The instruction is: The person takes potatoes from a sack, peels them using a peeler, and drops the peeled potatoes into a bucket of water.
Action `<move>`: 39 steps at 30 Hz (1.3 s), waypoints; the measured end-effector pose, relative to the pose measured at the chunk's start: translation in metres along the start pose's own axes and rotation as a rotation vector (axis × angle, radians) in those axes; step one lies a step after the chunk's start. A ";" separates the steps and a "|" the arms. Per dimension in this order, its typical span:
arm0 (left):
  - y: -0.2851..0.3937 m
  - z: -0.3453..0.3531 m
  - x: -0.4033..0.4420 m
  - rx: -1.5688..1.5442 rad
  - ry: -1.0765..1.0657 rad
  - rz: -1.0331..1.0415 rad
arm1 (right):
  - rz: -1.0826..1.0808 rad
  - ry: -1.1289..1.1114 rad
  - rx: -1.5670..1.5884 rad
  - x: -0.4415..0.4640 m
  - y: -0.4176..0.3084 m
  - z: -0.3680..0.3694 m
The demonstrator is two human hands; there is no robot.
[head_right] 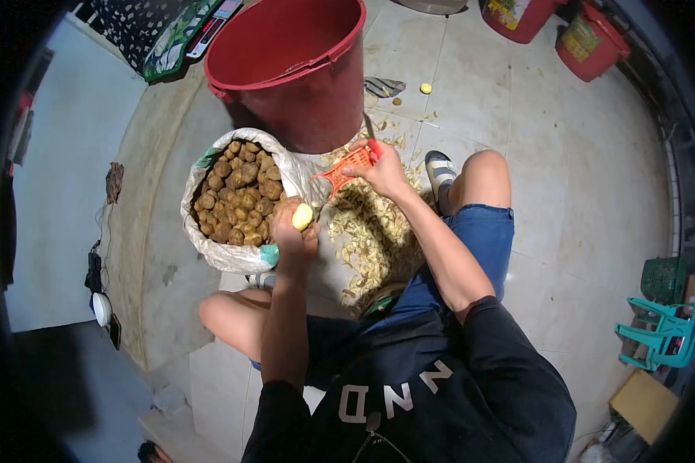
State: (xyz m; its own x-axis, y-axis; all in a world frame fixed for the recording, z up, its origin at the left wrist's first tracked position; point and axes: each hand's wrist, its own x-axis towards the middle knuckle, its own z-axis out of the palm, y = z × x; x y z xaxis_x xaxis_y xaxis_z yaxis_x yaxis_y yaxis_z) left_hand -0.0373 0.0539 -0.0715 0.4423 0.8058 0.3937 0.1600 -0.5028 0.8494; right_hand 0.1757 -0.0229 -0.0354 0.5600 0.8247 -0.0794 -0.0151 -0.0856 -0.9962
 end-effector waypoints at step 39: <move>0.034 0.002 0.235 -1.117 0.095 -0.709 | -0.224 0.126 -0.136 -0.001 -0.030 -0.062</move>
State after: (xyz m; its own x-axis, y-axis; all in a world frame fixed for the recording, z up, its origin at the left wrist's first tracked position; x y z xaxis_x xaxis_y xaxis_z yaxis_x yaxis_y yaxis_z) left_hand 0.0736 0.2251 0.0495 0.4944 0.8270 -0.2677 -0.4982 0.5220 0.6924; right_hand 0.2275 -0.0557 -0.0031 0.6352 0.7565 0.1556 0.2271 0.0096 -0.9738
